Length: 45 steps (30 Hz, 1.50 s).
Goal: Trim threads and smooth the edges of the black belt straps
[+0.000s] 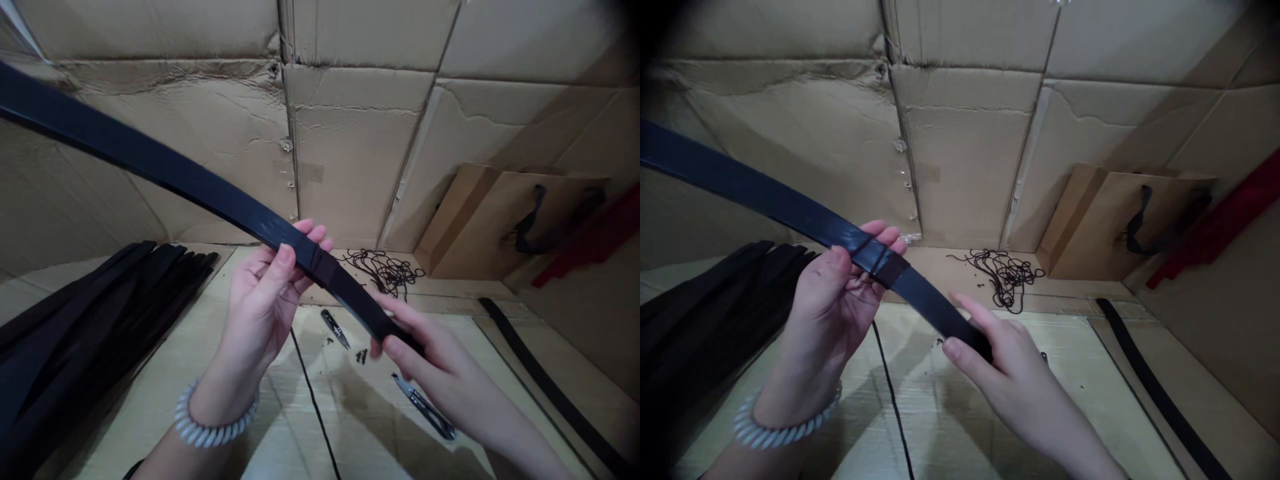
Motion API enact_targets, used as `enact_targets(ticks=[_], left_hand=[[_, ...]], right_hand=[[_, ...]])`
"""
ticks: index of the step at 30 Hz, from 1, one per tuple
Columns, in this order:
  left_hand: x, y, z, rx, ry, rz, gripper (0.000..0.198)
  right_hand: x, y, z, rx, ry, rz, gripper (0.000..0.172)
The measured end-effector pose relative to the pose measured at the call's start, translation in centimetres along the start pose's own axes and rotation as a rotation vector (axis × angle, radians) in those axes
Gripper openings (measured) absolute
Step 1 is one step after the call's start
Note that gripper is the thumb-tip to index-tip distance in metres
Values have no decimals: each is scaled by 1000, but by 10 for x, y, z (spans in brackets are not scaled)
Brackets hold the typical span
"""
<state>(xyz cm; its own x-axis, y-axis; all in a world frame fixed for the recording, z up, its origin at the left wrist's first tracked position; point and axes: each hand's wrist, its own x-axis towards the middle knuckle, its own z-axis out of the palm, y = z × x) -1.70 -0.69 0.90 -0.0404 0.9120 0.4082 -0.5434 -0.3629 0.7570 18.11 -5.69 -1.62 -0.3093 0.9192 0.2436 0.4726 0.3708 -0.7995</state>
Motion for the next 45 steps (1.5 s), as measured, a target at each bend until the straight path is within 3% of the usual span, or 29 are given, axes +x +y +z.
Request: enact_targets(ticks=[2,3,8,14,19,22,25,27,31,33,36,38,41,45], left_hand=[[0,0,-1,13,-52,-11,25],[0,-1,-1,29,-52,-3,23],[-1,-2,3,50,73,95,11],[-2,3,4,-143,123,1,20],[-5,6,4,-175,31,-27,23],[-1,4,2,-83,-21,-119,42],[9,-7,-4,45,-2,-183,63],[16,-17,-11,52,48,-206,59],[22,-30,-19,-54,107,-223,18],[20,-29,-20,-81,30,-250,15],[16,-24,-22,-159,-262,-339,39],[15,-22,-26,-200,-434,-398,39],[16,-23,-35,-187,-513,-410,36],[17,-26,-42,-188,-505,-375,27]], right_hand=[[0,0,-4,381,-278,210,41],[0,0,-4,467,-333,247,40],[-1,0,-1,384,-163,103,27],[4,5,4,819,-333,175,28],[4,4,10,875,-348,137,28],[4,2,11,866,-300,144,27],[5,2,10,887,-269,165,28],[5,3,9,906,-268,203,30],[5,4,8,940,-337,264,29],[4,4,7,966,-397,289,29],[2,1,7,995,-465,333,28],[1,0,7,1010,-478,349,29],[0,0,6,1036,-482,370,32],[-1,2,6,1036,-499,373,30]])
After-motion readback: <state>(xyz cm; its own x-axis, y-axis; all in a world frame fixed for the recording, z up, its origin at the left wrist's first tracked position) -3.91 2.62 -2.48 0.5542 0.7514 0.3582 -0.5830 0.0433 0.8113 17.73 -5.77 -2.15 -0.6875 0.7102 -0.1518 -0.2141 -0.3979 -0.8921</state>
